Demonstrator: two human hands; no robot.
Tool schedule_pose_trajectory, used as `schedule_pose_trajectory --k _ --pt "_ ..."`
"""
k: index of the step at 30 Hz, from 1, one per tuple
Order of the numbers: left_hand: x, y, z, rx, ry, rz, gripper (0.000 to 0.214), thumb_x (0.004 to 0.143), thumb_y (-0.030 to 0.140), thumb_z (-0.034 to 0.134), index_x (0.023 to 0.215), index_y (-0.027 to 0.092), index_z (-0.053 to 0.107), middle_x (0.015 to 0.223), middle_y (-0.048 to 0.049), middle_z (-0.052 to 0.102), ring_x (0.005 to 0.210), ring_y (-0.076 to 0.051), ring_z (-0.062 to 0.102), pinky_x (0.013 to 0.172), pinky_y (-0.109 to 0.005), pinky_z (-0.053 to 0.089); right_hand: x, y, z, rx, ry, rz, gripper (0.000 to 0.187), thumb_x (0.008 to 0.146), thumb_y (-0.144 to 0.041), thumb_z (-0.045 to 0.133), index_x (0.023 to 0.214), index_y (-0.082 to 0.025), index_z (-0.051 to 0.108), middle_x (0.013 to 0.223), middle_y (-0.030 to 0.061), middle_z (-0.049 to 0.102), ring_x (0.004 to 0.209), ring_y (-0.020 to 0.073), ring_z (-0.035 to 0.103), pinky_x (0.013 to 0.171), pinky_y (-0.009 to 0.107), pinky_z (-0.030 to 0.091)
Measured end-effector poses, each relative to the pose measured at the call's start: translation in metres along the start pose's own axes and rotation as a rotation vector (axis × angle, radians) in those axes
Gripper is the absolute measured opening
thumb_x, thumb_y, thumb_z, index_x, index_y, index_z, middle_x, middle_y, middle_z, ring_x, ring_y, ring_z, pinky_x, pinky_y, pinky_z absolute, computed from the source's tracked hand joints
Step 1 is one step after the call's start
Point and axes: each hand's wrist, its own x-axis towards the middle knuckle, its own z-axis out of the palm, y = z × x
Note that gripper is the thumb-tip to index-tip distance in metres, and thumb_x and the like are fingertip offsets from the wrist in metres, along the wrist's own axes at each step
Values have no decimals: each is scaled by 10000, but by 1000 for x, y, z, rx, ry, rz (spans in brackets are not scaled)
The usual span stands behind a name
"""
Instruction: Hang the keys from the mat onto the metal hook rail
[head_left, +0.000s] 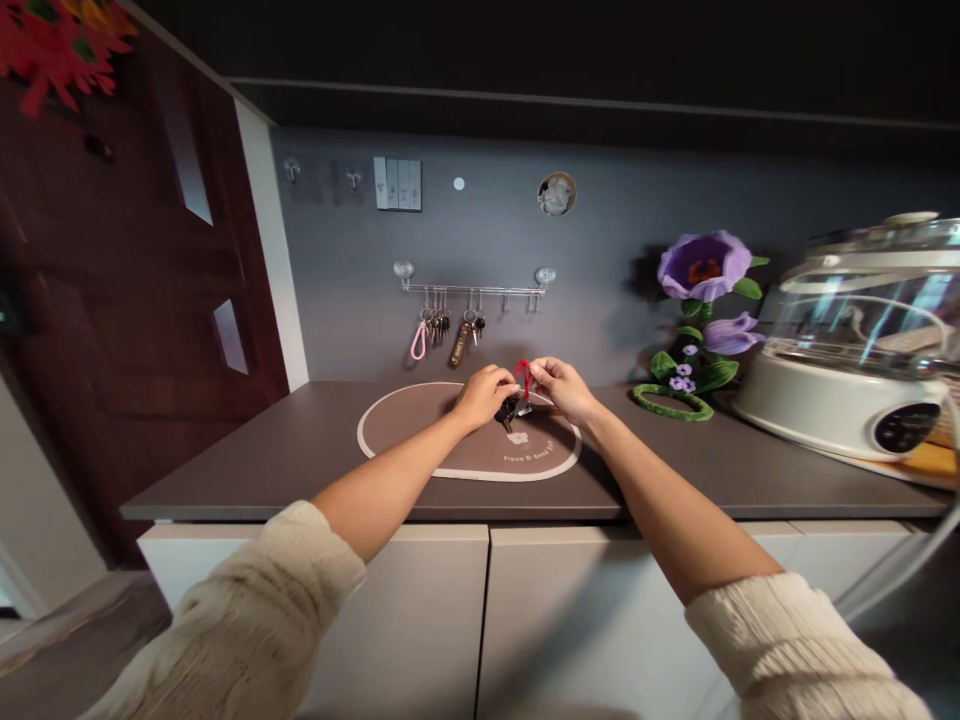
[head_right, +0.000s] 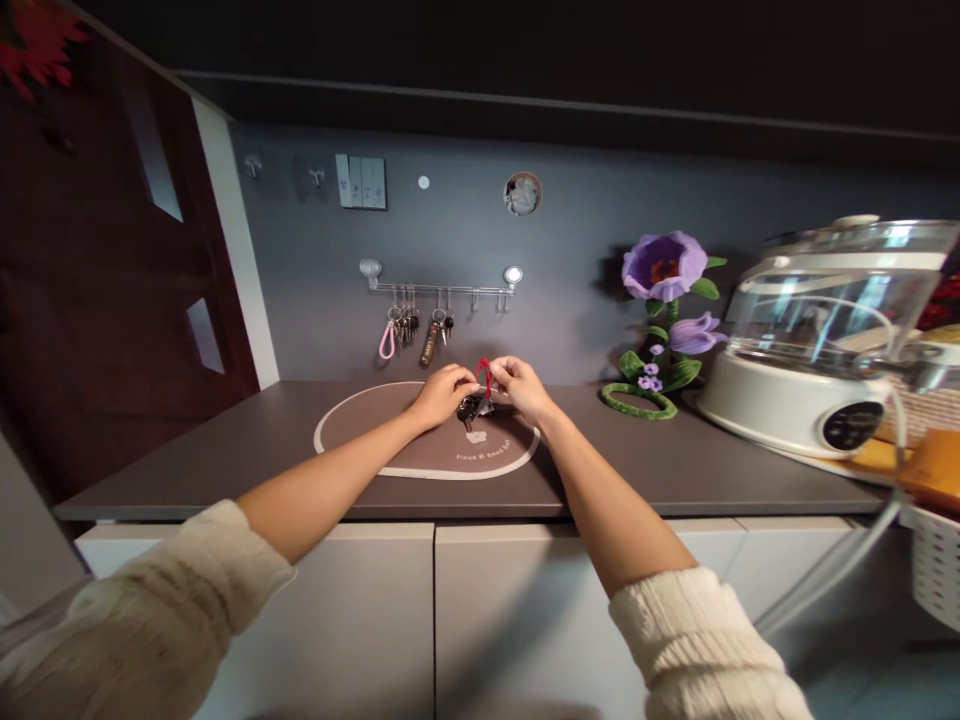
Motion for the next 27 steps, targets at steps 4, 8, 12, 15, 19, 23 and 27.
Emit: schedule_pose_trajectory --k 4,8,12,15,19,23,27 --pt "-2 5 2 2 -37 4 161 759 319 559 796 174 620 794 -11 546 690 -109 502 689 -234 403 3 1 -1 6 21 -42 398 651 -545 593 720 -160 517 599 -32 491 539 72 405 549 212 335" --pt "-4 9 5 35 -47 -4 245 718 357 600 887 180 614 848 -18 545 714 -118 506 707 -246 407 5 0 -2 62 43 -87 357 653 -506 615 714 -163 538 609 -29 499 549 74 404 557 216 337" --pt "-4 14 9 70 -44 -29 303 698 405 603 892 171 607 832 -24 540 722 -130 503 706 -256 404 6 -2 -1 145 48 -95 312 655 -460 640 718 -168 549 615 -30 506 545 69 404 558 214 343" --pt "-3 17 11 62 -32 -34 271 694 398 599 830 163 606 791 -19 535 703 -128 489 678 -249 392 6 -5 1 191 48 -97 289 653 -437 651 715 -171 557 603 -34 499 526 63 389 535 208 331" --pt "0 19 11 -7 -36 -54 160 694 309 591 737 155 600 694 3 535 655 -115 466 640 -235 365 5 -9 4 250 54 -99 284 643 -431 660 710 -174 560 648 -21 535 539 63 409 533 205 340" --pt "1 16 12 -226 -79 -139 119 703 247 571 674 133 586 606 24 532 586 -95 453 608 -228 351 5 -9 3 266 71 -83 288 637 -432 667 705 -175 556 651 -14 550 560 70 454 532 203 352" --pt "3 14 14 -599 -108 -285 116 695 222 592 710 107 587 620 14 565 578 -83 487 613 -224 372 5 -5 0 233 115 -45 292 630 -422 676 707 -164 565 614 -19 538 538 60 458 512 192 347"
